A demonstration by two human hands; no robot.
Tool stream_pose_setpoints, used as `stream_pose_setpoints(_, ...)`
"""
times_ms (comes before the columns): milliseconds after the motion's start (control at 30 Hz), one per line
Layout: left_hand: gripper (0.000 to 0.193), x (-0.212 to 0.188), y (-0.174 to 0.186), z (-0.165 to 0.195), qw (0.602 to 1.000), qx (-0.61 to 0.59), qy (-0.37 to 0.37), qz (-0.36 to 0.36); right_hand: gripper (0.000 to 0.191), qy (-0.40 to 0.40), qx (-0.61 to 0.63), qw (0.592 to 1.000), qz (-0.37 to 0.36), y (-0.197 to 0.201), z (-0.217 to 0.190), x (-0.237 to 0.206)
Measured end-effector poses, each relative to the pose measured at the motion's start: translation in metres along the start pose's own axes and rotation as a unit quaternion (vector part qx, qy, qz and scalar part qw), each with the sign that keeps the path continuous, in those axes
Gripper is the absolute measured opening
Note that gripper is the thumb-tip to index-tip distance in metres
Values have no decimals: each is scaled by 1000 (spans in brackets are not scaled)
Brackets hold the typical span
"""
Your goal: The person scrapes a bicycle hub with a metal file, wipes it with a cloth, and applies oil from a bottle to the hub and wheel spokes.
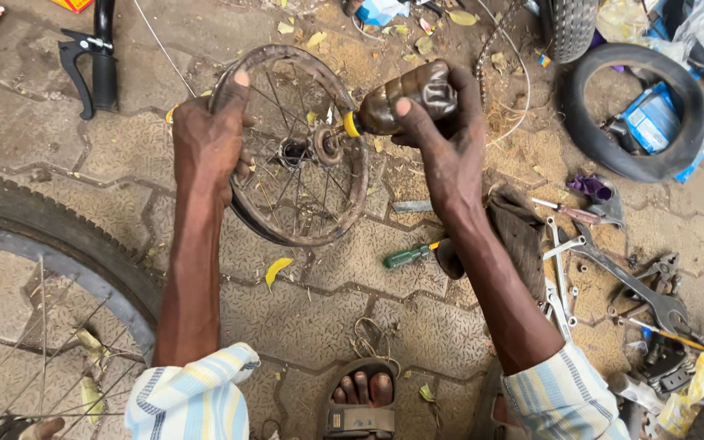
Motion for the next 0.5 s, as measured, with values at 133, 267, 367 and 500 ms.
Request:
stream_pose_setpoints(133,34,12,-3,-4,999,37,3,-12,76,7,-30,999,-14,-6,1,4)
stream_pose_setpoints(267,27,12,-7,-3,1000,9,-17,15,80,32,-40,999,-17,-9,2,7)
stream_pose_setpoints(367,27,5,-6,-3,1000,-10,-13,22,80,49,-36,998,-35,-8,4,10)
stream_pose_setpoints(500,37,-1,-5,1,1000,-13,10,14,82,54,-53,996,-40,-6,11,13)
Point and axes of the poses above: each hand's wrist, its own x-axis towards the middle knuckle, its own y-axis out of the back of the hand, z = x × y, the point moved 3 cm from there along x, towards the middle knuckle, and after that the axes turned 3 degrees about -z, right-handed, at the moved point
